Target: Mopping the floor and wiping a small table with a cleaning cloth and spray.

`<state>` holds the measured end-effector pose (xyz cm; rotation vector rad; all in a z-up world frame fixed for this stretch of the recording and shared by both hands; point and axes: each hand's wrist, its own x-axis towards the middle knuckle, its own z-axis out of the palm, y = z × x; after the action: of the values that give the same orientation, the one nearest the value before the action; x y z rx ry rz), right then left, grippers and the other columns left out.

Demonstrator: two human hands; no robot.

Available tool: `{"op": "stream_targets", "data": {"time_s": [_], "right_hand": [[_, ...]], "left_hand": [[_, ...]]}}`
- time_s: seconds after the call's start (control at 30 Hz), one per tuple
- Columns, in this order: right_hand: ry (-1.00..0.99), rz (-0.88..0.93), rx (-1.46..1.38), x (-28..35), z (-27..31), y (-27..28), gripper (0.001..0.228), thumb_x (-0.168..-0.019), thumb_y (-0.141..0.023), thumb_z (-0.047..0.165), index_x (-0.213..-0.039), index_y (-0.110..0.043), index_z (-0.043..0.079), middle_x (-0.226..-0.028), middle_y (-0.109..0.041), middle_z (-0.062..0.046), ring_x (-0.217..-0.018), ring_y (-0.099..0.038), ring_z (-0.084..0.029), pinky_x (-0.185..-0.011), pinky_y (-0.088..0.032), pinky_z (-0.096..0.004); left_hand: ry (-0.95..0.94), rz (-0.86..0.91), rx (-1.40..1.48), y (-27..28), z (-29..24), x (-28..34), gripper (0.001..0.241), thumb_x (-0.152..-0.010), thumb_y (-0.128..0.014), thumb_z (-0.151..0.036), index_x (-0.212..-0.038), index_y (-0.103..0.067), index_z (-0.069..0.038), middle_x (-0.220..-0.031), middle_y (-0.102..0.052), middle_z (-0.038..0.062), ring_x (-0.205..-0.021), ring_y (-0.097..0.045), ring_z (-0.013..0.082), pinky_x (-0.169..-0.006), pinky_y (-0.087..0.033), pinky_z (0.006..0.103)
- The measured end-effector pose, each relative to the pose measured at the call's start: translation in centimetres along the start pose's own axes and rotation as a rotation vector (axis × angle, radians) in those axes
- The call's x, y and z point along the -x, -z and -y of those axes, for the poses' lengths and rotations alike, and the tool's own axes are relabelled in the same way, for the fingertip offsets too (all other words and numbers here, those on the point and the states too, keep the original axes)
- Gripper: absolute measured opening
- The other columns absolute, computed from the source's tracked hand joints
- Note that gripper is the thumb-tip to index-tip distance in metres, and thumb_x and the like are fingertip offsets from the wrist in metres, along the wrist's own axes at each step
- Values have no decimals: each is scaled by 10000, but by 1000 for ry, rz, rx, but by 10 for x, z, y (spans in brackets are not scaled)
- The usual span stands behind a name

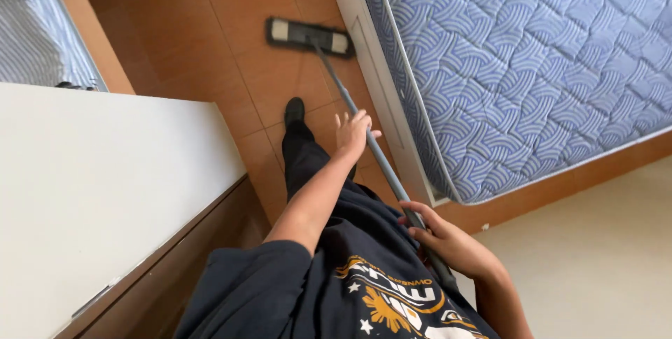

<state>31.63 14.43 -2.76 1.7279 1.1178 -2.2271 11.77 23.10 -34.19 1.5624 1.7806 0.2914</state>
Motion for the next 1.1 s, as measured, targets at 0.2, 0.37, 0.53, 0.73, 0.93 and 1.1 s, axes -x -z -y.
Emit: {"op": "stream_targets", "data": {"time_s": [0.2,0.37,0.53,0.73,0.93,1.1], "right_hand": [[19,-260,220,-14,-46,-12,620,-976,-582,210,-1561,-376,215,-1234,-751,-122,-1155,-708,-189,-983,-501,-316],[-15,-472,517,-52,-79,-17,604,-963,-604,244,-1544,-452,305,-1150,-728,-203,-1057,-705,-354,-900,-545,-423],[28,-630,711,-132,-48,-9,562,-957,-576,257,-1505,-490,349,-1078,-707,-198,-949,-694,-421,-804,-554,-509],[216,-760,856,-297,61,21,522,-1000,-549,254,-1517,-521,322,-955,-678,-225,-796,-692,-432,-719,-557,-523],[140,-676,716,-360,135,28,545,-956,-589,307,-1487,-497,389,-978,-722,-249,-906,-690,-450,-812,-536,-538],[213,-615,692,-310,83,6,582,-976,-541,303,-1550,-442,297,-933,-698,-309,-882,-678,-506,-830,-527,-582]], "left_hand": [[12,4,-292,-11,16,-25,374,-798,-805,-453,-990,-651,-172,-1375,-590,2,-1433,-444,332,-1233,-169,620],[41,43,-313,-65,52,-50,344,-870,-769,-320,-1173,-631,-235,-1607,-414,7,-1471,-373,304,-1237,-160,560],[-33,235,-195,13,37,-53,841,-779,-831,-307,-1496,-412,-173,-1630,-289,77,-1494,-281,297,-1223,-196,438],[-117,326,-46,90,51,-95,776,-858,-767,-223,-1548,-412,-255,-1669,-319,43,-1520,-337,282,-1249,-289,439],[-77,254,-51,118,75,-144,870,-832,-767,-116,-1568,-325,-254,-1660,-257,31,-1512,-278,283,-1233,-183,513],[-124,327,-202,104,66,-128,962,-820,-730,-28,-1619,-318,-369,-1736,-183,-9,-1557,-263,287,-1266,-226,463]]}}
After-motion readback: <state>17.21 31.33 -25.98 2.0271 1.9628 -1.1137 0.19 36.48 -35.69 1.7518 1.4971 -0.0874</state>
